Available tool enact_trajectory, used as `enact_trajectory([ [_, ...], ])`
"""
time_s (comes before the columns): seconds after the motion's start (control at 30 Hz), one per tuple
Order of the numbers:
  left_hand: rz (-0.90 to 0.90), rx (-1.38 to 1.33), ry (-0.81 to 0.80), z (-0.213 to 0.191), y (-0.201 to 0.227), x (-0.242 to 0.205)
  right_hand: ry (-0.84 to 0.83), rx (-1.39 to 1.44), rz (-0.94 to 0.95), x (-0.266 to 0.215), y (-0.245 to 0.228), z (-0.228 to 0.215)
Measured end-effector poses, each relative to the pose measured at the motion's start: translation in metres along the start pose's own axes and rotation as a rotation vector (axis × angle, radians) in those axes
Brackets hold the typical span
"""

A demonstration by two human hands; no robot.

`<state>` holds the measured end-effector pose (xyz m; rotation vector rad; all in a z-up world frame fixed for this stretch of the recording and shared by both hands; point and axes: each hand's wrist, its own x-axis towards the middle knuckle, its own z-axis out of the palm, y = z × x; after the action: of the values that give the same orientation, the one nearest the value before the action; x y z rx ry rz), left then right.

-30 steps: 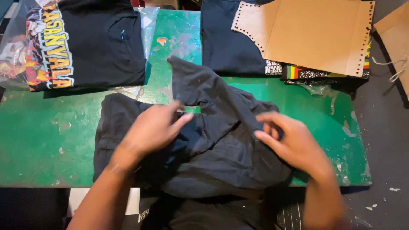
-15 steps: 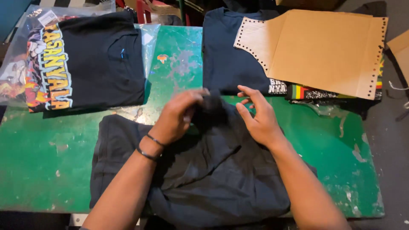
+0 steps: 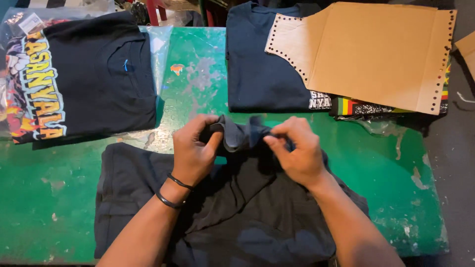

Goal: Folding t-shirts and placing them into plastic bags for packaging

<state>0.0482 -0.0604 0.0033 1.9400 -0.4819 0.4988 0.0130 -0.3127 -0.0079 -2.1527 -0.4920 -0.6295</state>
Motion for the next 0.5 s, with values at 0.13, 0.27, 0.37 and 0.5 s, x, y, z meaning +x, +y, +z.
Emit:
enact_trajectory([
  [0.13,0.041,-0.079,-0.145,0.005,0.000,-0.005,-0.038,0.246,0.044,0.011,-0.013,-0.008],
  [0.27,0.067,-0.123,-0.267,0.002,0.002,-0.006,-0.310,0.538,0.216,0.001,-0.010,-0.009],
  [0.37,0.051,-0.044,-0.222,0.000,0.004,-0.004,-0.254,0.445,0.209,-0.005,-0.005,-0.011],
  [0.5,0.021,0.058,-0.179,-0.004,0.011,-0.001,-0.180,0.306,0.191,-0.005,-0.003,-0.019],
])
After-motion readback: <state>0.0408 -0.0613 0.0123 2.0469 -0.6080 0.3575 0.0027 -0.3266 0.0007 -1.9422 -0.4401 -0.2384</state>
